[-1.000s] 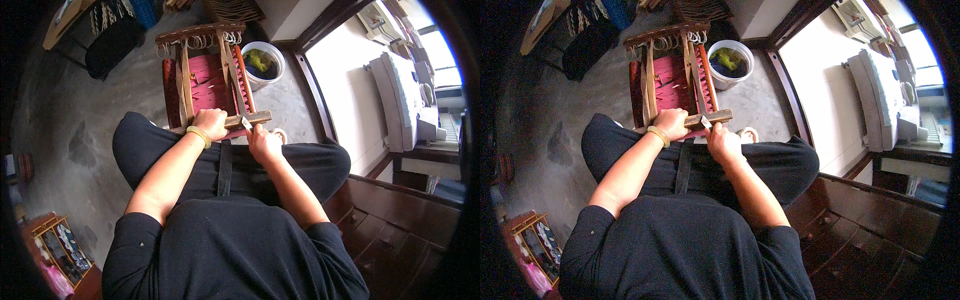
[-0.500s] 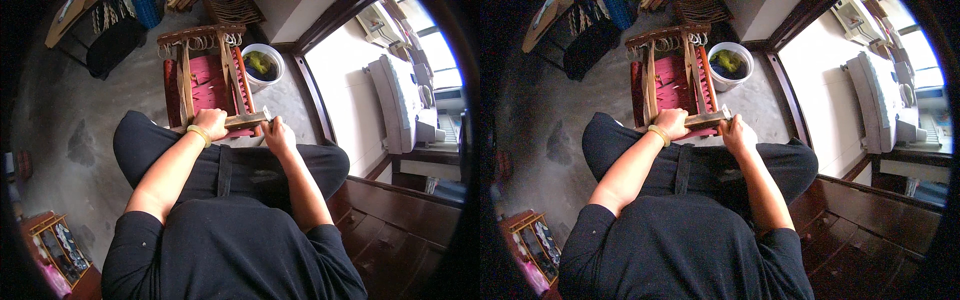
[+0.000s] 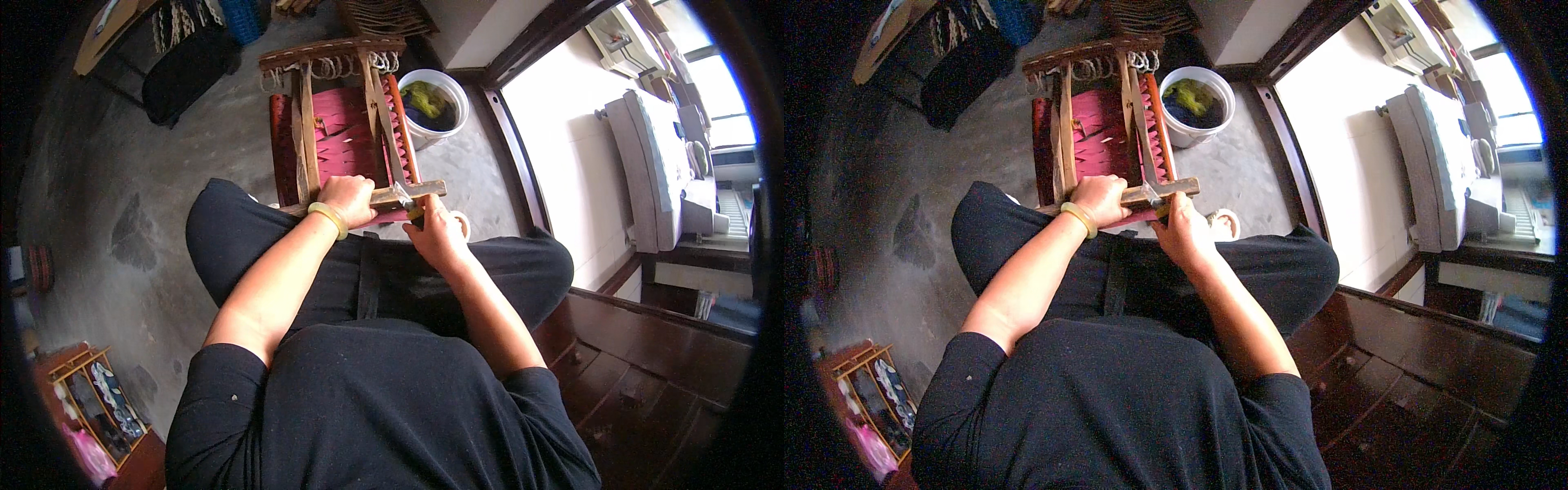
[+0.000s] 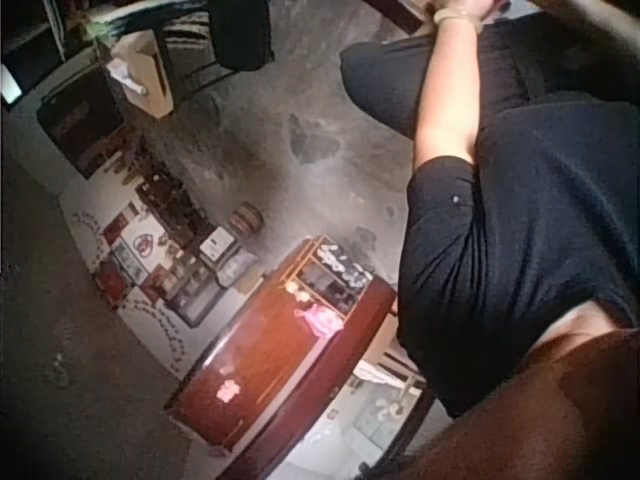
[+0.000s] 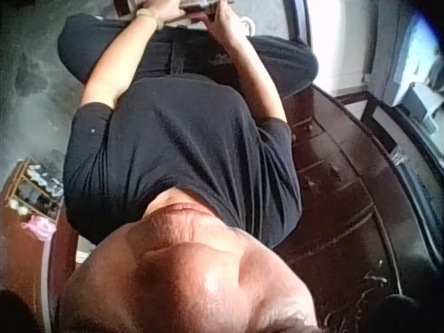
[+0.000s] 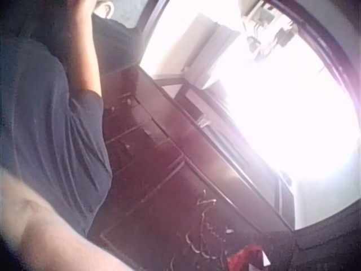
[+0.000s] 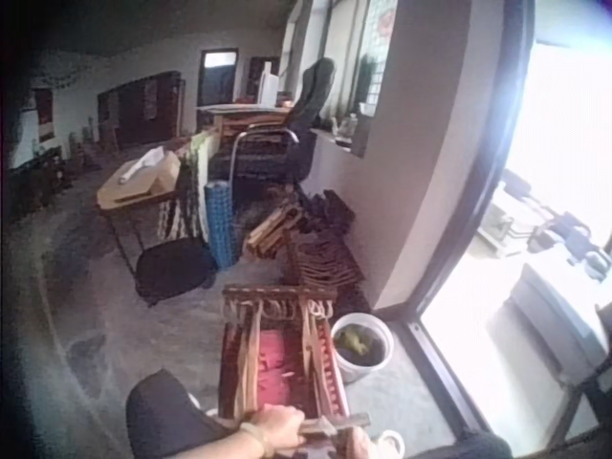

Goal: The person uses a chisel to remove old material from the wooden frame of a chair. They work methodically along the joints and edges, clearing away debris to prepare the surface.

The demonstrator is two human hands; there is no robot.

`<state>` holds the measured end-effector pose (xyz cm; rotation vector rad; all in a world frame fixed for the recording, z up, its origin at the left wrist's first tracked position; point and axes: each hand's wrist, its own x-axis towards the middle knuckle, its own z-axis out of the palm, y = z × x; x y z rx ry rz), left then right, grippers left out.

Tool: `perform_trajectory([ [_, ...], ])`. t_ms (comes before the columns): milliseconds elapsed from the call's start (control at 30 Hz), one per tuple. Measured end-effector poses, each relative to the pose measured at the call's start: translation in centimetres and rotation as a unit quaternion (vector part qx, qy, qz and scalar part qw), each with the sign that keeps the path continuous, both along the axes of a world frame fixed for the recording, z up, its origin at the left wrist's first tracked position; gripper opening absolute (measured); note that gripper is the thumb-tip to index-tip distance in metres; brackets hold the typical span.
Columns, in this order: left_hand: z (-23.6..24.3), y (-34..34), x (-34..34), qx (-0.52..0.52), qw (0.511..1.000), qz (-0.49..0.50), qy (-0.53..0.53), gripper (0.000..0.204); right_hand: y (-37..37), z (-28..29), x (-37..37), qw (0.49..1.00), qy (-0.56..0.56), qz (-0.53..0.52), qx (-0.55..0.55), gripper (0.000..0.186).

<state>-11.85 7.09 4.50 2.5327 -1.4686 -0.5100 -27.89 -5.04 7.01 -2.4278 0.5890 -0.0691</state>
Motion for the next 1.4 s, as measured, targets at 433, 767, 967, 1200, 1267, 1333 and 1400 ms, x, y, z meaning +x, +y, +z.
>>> perform_trajectory([
  [433,-0.9,0.1,0.2,-0.024,1.0,0.005,-0.007,0.024,-6.1,1.4,0.2,0.959,-0.005,0.144,-0.243,0.032],
  [767,-0.8,0.0,0.1,-0.018,1.0,0.009,-0.006,0.021,-8.7,1.1,3.4,0.932,-0.057,0.292,-0.208,0.031],
  [967,-0.4,0.0,0.0,-0.026,1.0,0.002,-0.007,0.024,-9.0,0.9,5.4,0.927,-0.043,0.301,-0.22,0.031],
  [1200,-1.0,-0.1,0.1,-0.014,1.0,0.002,-0.007,0.026,-9.6,-0.8,6.4,0.916,-0.049,0.319,-0.238,0.033],
  [1267,-1.1,-0.1,0.1,-0.021,1.0,0.004,-0.005,0.026,-9.6,-1.0,6.5,0.917,-0.034,0.32,-0.235,0.033],
  [1333,-1.1,0.0,0.1,-0.026,1.0,0.004,-0.004,0.026,-9.7,-1.1,6.6,0.915,-0.027,0.326,-0.237,0.033],
  [1400,-1.2,0.1,0.0,-0.029,1.0,0.003,-0.003,0.026,-9.9,-1.2,6.7,0.91,-0.031,0.337,-0.24,0.033],
])
